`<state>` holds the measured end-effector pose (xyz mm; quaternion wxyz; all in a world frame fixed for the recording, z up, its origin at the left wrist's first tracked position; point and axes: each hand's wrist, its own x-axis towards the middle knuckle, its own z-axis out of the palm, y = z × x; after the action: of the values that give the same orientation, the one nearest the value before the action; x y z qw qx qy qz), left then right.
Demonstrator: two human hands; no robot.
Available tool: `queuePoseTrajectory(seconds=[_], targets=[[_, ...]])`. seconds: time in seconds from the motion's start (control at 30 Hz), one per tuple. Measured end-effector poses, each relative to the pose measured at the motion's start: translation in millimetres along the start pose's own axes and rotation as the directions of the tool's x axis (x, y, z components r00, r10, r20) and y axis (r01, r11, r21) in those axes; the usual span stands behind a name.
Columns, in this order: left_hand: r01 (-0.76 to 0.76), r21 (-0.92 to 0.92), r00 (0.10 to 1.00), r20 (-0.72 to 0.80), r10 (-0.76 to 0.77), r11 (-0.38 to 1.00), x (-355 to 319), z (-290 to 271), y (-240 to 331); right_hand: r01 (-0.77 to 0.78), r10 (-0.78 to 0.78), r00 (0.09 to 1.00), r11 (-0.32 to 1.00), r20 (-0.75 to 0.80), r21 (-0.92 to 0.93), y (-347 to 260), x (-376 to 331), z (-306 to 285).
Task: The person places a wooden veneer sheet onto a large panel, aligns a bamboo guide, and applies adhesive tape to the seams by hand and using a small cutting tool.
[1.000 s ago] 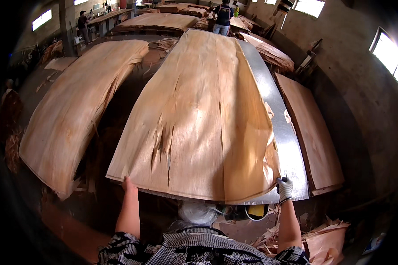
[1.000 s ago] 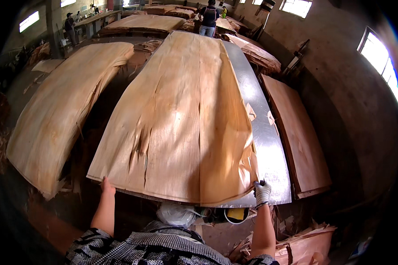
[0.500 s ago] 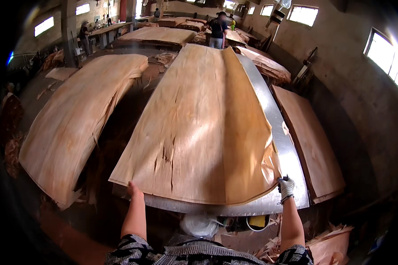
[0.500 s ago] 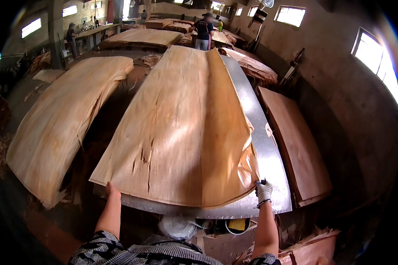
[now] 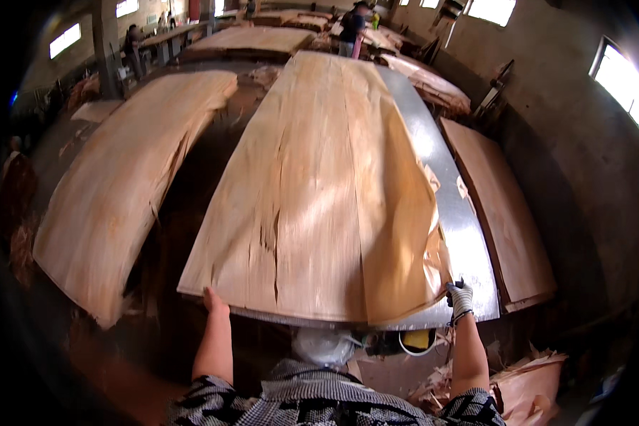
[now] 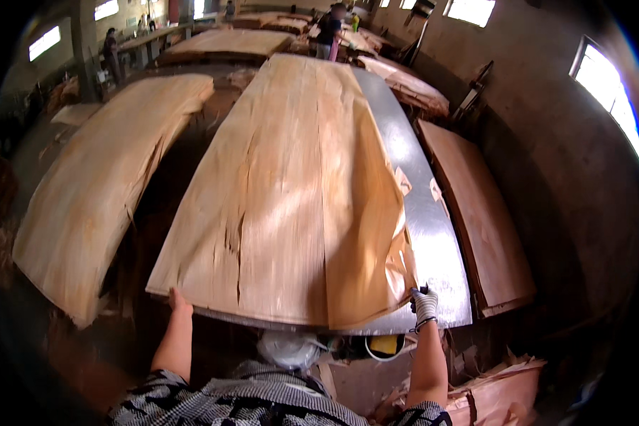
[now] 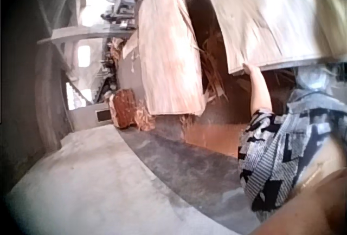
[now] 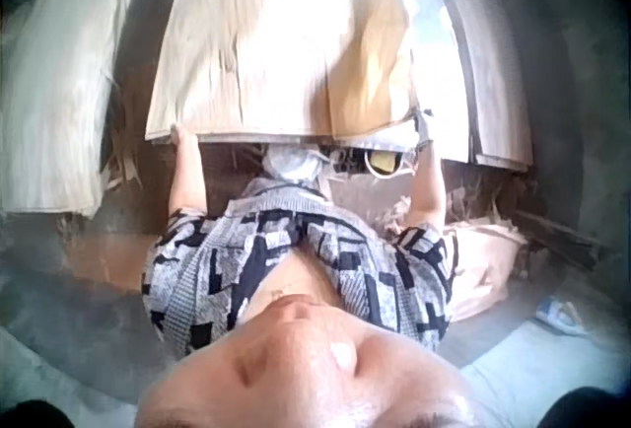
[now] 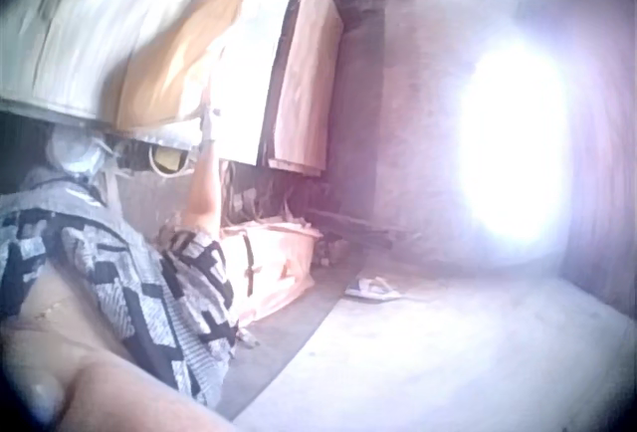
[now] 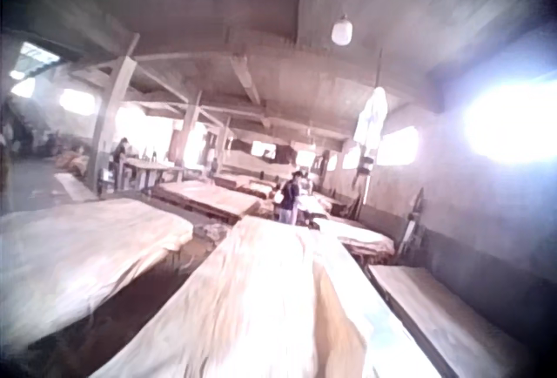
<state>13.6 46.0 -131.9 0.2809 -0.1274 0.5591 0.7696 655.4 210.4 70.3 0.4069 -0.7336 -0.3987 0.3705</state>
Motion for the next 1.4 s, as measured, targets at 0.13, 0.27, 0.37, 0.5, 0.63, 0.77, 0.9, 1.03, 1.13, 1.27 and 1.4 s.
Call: queuePoseTrajectory(seconds=[0.13,0.27,0.37,0.5,0.63,0.77,0.9,1.03,1.13,1.27,1.4], targets=[[0.296,-0.038,0.944,0.166,-0.286,0.954,-25.4,-1.7,11.3,-0.121,0.121,0.993,0.992,0.012,0.041,14.1,-38.1,-25.2],[0.42,0.084,0.871,0.242,-0.427,0.904,-51.0,-8.2,7.6,0.069,-0.075,0.994,0.994,-0.078,-0.081,116.3,-48.6,-71.9],[0.308,0.193,0.917,0.2,-0.344,0.932,-49.5,-17.5,17.3,0.336,-0.423,0.9,0.823,-0.1,-0.457,171.4,-84.1,-95.7],[0.264,0.256,0.946,0.118,-0.301,0.93,-51.3,-25.6,38.6,0.083,0.005,0.982,0.884,0.187,-0.461,198.4,-176.3,-103.9],[0.308,0.245,0.911,0.203,-0.359,0.92,-68.3,-20.9,35.5,-0.131,0.354,0.849,0.86,0.393,-0.492,267.3,-244.7,-172.6],[0.417,0.082,0.876,0.229,-0.425,0.905,-101.4,-15.1,1.3,-0.375,0.626,0.489,0.78,0.608,-0.502,282.5,-277.4,-181.1],[0.499,0.108,0.791,0.348,-0.503,0.86,-140.9,-6.2,-27.7,-0.224,0.477,0.625,0.868,0.618,-0.443,158.2,-218.4,-58.7],[0.534,0.288,0.679,0.413,-0.606,0.795,-201.5,34.3,-68.6,-0.115,0.106,0.984,0.992,0.142,0.057,112.1,-157.0,9.0],[0.46,0.284,0.762,0.361,-0.538,0.841,-206.2,38.1,-72.6,-0.044,0.039,0.998,0.992,0.047,0.115,123.6,-117.2,1.4],[0.363,0.338,0.83,0.306,-0.466,0.868,-197.9,38.2,-84.3,-0.027,0.023,0.999,0.988,0.03,0.151,128.6,-64.2,-64.8],[0.387,0.377,0.826,0.264,-0.498,0.841,-186.2,40.4,-95.8,0.076,-0.075,0.997,0.996,-0.022,0.054,141.8,-12.3,-117.4]])
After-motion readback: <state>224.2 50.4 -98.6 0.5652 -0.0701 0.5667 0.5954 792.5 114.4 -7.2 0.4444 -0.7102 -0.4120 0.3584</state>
